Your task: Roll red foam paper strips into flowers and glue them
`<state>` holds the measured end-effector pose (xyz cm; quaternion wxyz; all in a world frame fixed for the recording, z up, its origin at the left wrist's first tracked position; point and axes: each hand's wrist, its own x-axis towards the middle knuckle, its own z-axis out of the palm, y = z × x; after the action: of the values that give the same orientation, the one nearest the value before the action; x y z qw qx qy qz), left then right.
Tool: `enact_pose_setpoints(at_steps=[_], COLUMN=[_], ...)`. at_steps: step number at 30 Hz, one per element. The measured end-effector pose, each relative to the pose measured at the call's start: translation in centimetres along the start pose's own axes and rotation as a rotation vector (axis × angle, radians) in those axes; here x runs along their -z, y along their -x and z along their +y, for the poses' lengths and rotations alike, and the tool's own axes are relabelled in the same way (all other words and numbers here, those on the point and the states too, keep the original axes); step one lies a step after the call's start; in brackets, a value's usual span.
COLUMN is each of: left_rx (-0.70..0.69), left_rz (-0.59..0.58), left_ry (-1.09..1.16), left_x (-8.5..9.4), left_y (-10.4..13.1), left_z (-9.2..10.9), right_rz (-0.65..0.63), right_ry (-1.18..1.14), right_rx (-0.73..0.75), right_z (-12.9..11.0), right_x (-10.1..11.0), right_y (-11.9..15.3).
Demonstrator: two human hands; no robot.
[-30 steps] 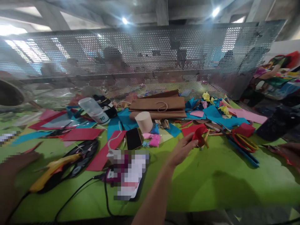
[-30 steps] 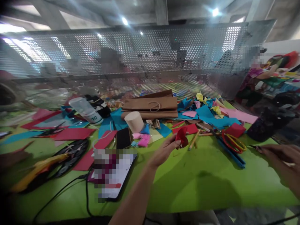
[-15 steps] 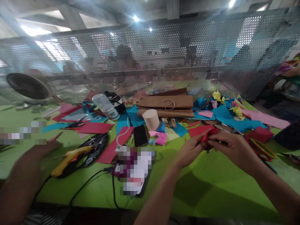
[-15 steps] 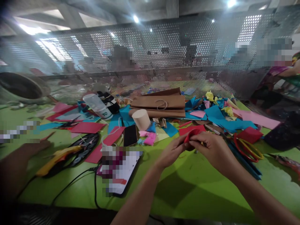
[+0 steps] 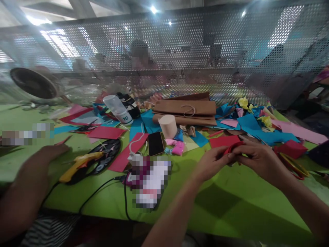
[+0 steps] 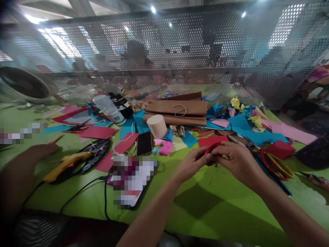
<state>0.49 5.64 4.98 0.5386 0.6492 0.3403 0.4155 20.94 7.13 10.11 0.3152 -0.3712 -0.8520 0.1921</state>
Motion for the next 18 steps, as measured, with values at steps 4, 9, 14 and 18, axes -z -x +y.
enact_pose_setpoints(at_steps=[4, 9, 14, 18], left_rx=[0.002, -0.027, -0.054, -0.043], left_rz=[0.003, 0.002, 0.005, -0.006], left_ry=[0.002, -0.066, -0.100, -0.098], left_x=[0.0, 0.4, 0.7, 0.8], left_y=[-0.1, -0.2, -0.1, -0.1], left_z=[-0.2, -0.1, 0.2, 0.4], right_rz=[-0.056, -0.086, -0.059, -0.073], right_ry=[-0.040, -0.036, -0.034, -0.051], right_rx=[0.007, 0.029, 0.030, 0.039], right_z=[0.6, 1.5, 2.5, 2.7], right_x=[0.3, 0.6, 0.6, 0.6], right_y=[-0.2, -0.3, -0.2, -0.2])
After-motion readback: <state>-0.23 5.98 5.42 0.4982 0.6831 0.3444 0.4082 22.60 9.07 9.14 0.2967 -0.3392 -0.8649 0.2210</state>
